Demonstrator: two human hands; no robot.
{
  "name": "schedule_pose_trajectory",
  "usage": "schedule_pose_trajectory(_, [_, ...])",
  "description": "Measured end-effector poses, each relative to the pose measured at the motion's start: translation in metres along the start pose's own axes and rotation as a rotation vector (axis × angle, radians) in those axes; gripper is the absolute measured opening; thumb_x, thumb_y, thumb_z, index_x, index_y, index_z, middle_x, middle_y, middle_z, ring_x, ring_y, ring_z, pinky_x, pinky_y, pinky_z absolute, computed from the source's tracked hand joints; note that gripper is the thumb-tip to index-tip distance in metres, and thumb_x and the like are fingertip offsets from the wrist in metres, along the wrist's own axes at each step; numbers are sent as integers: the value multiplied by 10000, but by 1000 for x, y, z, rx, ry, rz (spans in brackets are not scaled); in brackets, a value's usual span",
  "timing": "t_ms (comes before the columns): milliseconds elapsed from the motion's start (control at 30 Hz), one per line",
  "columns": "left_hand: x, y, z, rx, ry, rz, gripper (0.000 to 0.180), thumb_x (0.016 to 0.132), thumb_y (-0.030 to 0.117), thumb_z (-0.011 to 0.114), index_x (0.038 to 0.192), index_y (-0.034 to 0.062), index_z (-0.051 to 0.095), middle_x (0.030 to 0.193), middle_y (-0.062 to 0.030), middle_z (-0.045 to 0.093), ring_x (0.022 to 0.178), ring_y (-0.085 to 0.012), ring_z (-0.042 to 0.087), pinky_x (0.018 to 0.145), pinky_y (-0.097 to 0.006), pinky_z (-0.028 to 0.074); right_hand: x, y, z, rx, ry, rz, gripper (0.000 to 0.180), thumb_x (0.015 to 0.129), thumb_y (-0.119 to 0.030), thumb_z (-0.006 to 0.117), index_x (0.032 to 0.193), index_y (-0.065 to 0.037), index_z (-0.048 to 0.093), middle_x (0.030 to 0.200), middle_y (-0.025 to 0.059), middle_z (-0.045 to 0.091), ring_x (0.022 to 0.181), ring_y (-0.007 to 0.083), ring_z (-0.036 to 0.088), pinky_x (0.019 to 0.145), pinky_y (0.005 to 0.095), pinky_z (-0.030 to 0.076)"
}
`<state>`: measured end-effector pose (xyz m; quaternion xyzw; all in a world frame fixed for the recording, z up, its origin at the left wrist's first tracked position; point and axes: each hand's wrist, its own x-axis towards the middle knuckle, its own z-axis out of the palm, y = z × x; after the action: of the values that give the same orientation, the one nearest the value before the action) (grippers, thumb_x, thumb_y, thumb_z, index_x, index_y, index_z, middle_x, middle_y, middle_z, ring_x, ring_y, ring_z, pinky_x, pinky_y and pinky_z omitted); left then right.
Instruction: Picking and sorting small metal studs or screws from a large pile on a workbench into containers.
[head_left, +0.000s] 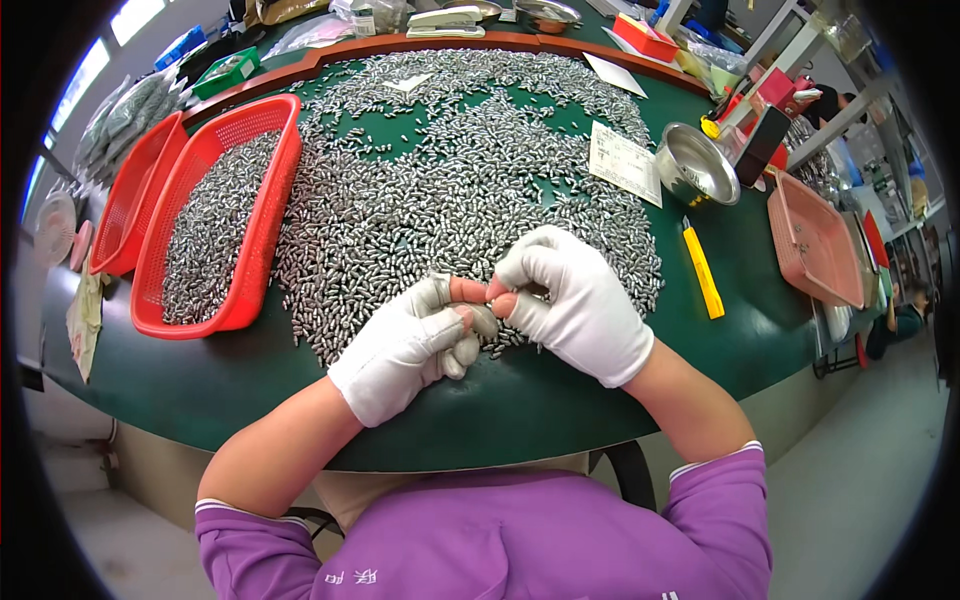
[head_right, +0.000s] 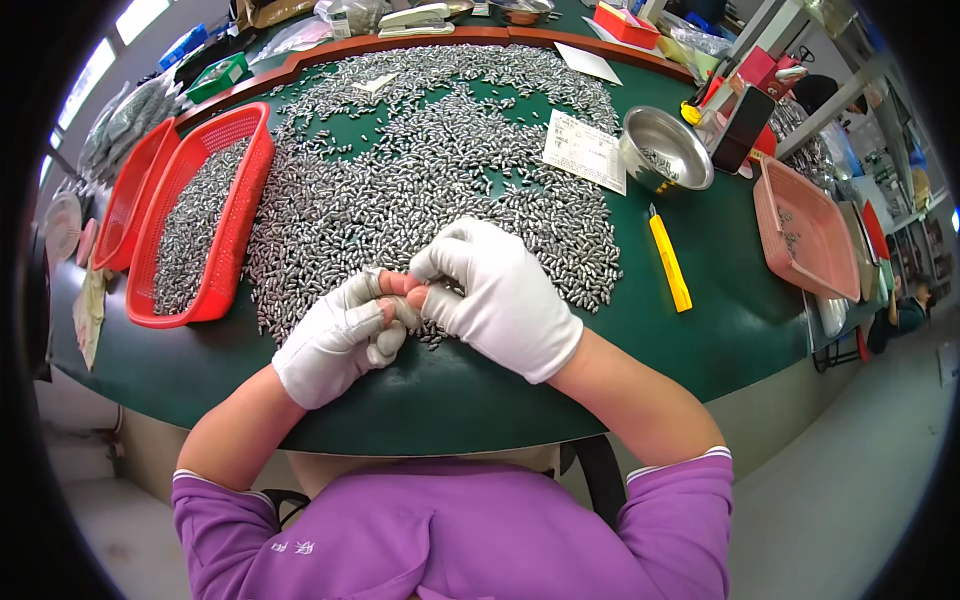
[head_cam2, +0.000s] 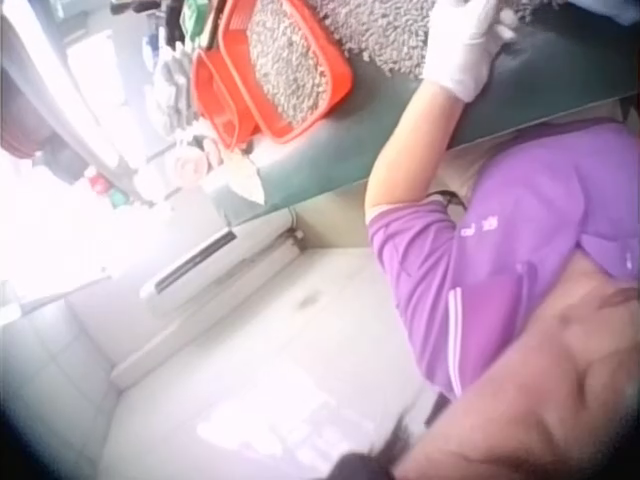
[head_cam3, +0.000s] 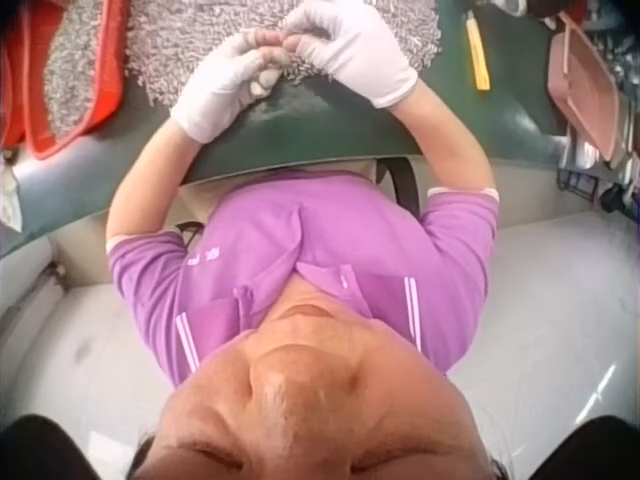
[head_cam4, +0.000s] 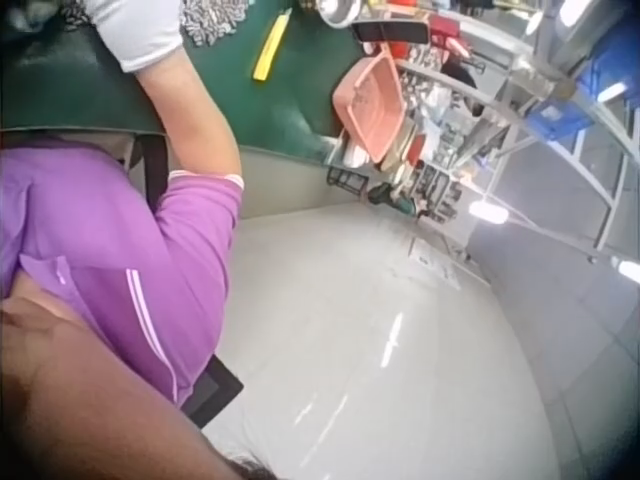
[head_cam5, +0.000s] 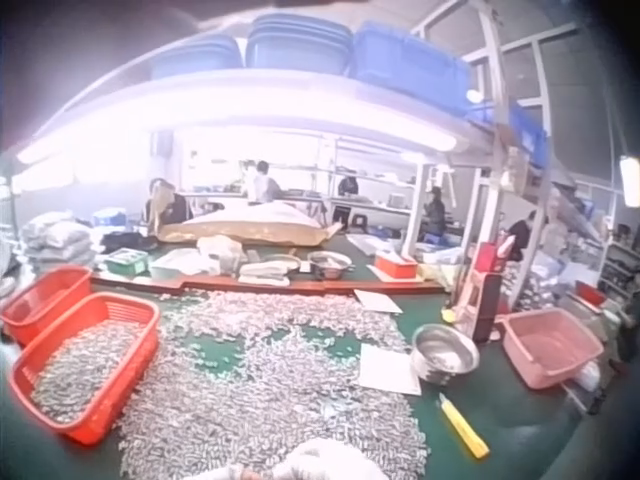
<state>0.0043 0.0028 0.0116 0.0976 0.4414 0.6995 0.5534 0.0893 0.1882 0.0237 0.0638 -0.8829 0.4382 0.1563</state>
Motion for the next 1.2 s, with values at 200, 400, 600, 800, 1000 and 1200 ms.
schedule_pose_trajectory(200, [-1,-4,-3,28,-85,19,178,932,159,574,1060,43,530,916,-64,602,668,-75,523,605,-196,443,-2,0,7,231,-54,63,138,754,-37,713,887,-59,686,830,82,603,745,207,619,682,301,505])
schedule_pose_trajectory(400, [1,-4,-5,28,-30,27,148,939,159,555,1037,54,516,906,-55,606,664,-76,528,602,-197,443,6,17,-3,-397,104,-113,177,719,-60,731,889,-79,687,886,82,612,817,244,609,730,340,499])
schedule_pose_trajectory(600, [2,-4,-6,14,-43,18,182,924,219,608,1018,85,530,892,-46,615,659,-69,524,602,-192,423,6,26,-1,-569,-5,-47,123,717,-149,711,807,-84,658,862,73,616,834,278,594,754,373,486])
schedule_pose_trajectory(800, [2,-5,-8,17,-81,19,187,912,202,616,1027,89,522,916,-45,614,677,-74,528,618,-204,432,8,26,2,-581,22,-70,106,718,-109,685,797,-66,629,860,74,615,833,278,595,751,374,482])
schedule_pose_trajectory(1000, [-1,-5,-3,-46,-48,43,247,893,183,605,1071,68,478,972,-66,570,744,-96,543,670,-229,453,10,4,-3,-319,157,-342,198,629,-23,728,767,-83,600,900,79,625,809,290,600,739,386,477])
schedule_pose_trajectory(1200, [0,-4,-2,60,-46,5,240,903,183,600,1072,53,491,957,-66,580,721,-86,525,650,-220,445,14,4,4,-235,96,-509,172,627,-74,719,748,-28,606,794,93,618,675,289,602,591,377,492])
